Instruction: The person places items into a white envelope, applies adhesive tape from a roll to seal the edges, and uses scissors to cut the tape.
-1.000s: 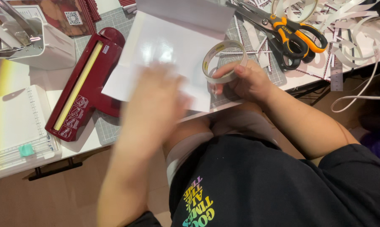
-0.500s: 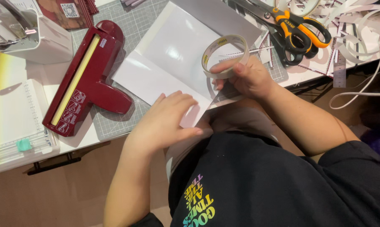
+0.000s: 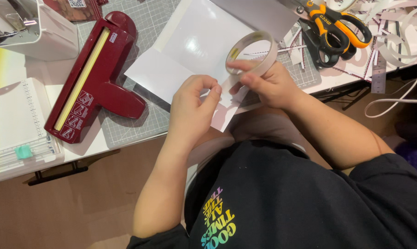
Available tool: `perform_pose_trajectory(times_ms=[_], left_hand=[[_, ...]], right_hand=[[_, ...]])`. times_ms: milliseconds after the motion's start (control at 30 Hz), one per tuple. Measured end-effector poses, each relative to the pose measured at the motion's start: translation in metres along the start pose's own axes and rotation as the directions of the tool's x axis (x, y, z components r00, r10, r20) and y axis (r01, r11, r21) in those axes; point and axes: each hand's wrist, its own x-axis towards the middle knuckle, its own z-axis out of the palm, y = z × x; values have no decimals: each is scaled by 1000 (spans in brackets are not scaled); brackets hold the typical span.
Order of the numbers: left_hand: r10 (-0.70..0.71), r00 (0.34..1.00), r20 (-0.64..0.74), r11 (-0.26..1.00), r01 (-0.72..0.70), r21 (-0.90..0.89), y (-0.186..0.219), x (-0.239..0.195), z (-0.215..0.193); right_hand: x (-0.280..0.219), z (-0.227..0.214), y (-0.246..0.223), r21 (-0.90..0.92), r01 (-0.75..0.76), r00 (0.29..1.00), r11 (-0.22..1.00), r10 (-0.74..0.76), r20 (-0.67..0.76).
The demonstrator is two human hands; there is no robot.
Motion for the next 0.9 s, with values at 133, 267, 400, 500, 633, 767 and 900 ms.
perform_pose_trajectory(times_ms=[133,267,400,500,633,767,900], left_hand=[[62,997,39,997,-64,50,10,-5,3],[96,980,173,920,-153,361,-9,-1,16],[416,881,226,569,-446,691,-16,8,23],[270,881,389,489,-473,733,-8,26,21],[-95,823,561,505,-445,739,7,37,12],[-59,825,562,518,-456,723,-6,34,11],[132,835,534,523,-516,678,-19,27,7]], right_hand=[[1,-13,-4,-164,-181,956,970,134,-263],[3,-22,-11,-161,-182,926,970,114,-360],[-2,-21,-23,-41,-309,900,950,279,-335],[-7,-23,-23,-76,-359,904,930,326,-278],[-13,-25,-26,-253,-348,925,903,286,-252],[-16,-28,-22,-420,-250,965,872,187,-186],[-19,-27,-18,-534,-278,958,799,188,-217]])
